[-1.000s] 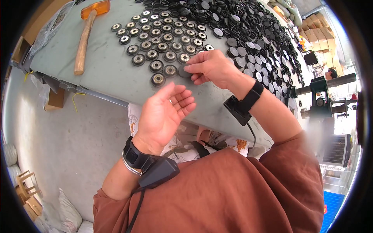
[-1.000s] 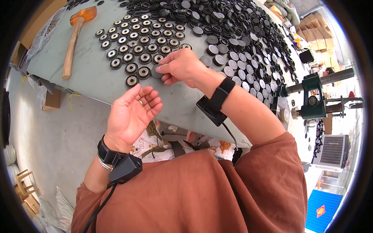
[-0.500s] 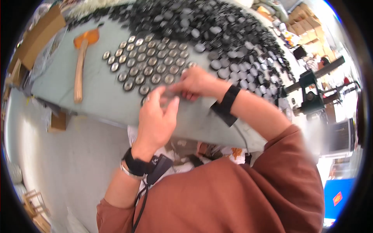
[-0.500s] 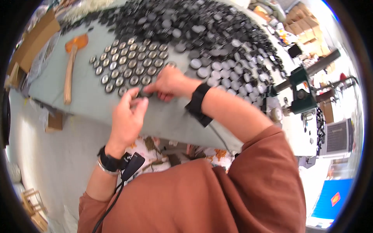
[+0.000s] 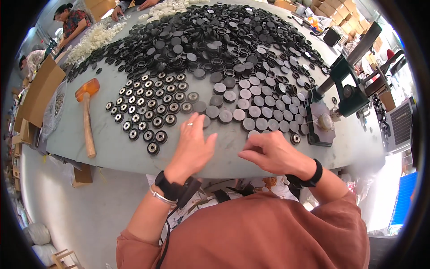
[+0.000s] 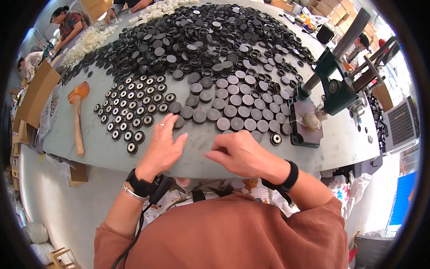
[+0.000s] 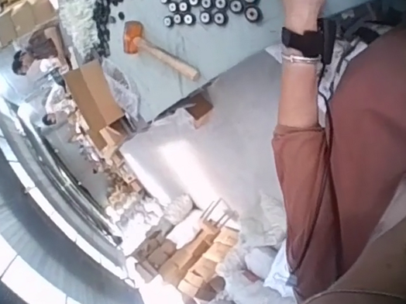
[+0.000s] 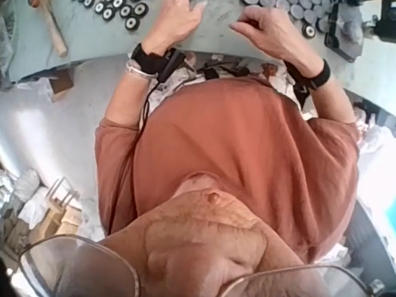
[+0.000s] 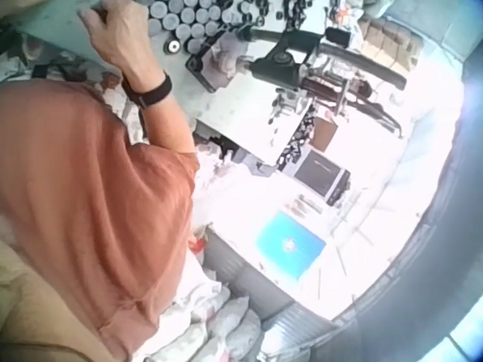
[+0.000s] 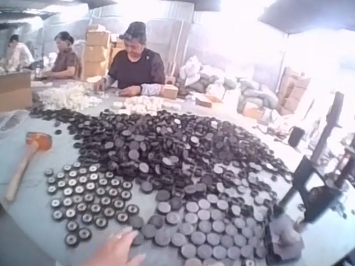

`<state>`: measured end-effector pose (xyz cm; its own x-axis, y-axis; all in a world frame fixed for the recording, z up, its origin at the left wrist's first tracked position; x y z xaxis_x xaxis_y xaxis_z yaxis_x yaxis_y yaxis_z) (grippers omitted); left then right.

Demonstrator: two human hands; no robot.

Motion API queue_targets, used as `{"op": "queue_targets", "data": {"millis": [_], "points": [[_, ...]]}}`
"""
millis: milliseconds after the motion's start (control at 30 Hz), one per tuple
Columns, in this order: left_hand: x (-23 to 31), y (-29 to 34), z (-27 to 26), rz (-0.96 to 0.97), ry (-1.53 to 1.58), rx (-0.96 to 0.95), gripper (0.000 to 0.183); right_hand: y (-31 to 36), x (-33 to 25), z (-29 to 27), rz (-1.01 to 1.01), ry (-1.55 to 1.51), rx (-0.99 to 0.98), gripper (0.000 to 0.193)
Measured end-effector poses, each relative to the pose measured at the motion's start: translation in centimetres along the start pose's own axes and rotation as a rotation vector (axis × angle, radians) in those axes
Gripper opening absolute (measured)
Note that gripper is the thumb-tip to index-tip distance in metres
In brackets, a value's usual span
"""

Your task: Sorting and assembling black circular plastic or rubber components at a workbench.

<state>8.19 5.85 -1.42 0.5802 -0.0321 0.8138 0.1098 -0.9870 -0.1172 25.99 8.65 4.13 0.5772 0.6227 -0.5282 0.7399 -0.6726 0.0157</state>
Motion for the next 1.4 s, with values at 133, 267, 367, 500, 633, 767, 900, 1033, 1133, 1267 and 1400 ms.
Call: {"op": "queue_targets", "data": {"millis": [133,267,367,500,633,767,900,1033,1133,1267,1400], "points": [[0.8,-1.6,1.2,0.008,0.045,-0.001,0.059,2.5,2.0,-0.1,0.190,-0.061,0.040,0.016],[0.5,-2.7,2.5,0.005,-0.027,-0.050,0.065,4.3,4.1,0.2,0.147,-0.151,0.173,0.014],[1.0,-3.8,3.3,0.053,0.007,-0.103,0.065,5.1,4.8,-0.3,0.210,-0.159,0.173,0.013],[1.3,-4.9,4.3,0.114,-0.028,-0.150,0.064,5.5,7.1,-1.8,0.271,-0.001,0.223,0.022],[1.6,-5.7,4.6,0.206,-0.093,-0.154,0.062,5.3,8.9,-2.5,0.331,0.188,0.148,0.036],[1.2,-7.6,3.8,0.148,-0.020,-0.133,0.057,3.0,8.6,-5.5,0.309,0.192,0.243,0.032],[1.5,-10.1,4.1,0.217,-0.002,-0.064,0.042,-1.6,9.8,-9.0,0.368,0.280,0.384,0.028],[0.0,-10.6,3.0,0.254,0.097,0.023,0.032,-7.7,10.4,-10.1,0.464,0.653,0.072,0.021],[0.3,-10.5,3.4,0.298,0.169,0.007,0.030,-9.2,20.7,-13.9,0.798,0.832,0.300,0.016],[0.9,-10.3,3.6,0.383,0.142,0.000,0.028,-7.6,32.2,-15.4,0.824,0.913,-0.064,0.024],[0.0,-10.3,2.9,0.373,0.173,0.025,0.025,-8.8,32.0,-15.0,1.150,0.650,-0.113,0.037]]}}
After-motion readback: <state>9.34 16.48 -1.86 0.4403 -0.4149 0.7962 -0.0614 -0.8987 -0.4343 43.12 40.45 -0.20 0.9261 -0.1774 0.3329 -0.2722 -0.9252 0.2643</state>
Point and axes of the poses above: each hand's wrist, its own y-axis away from the middle knuckle, its own z-axis out of the palm, x = y × z, the point moved 4 cm from there along -y, towards the middle knuckle, and after that the axes turned 13 degrees about y, right-handed, at the moved point
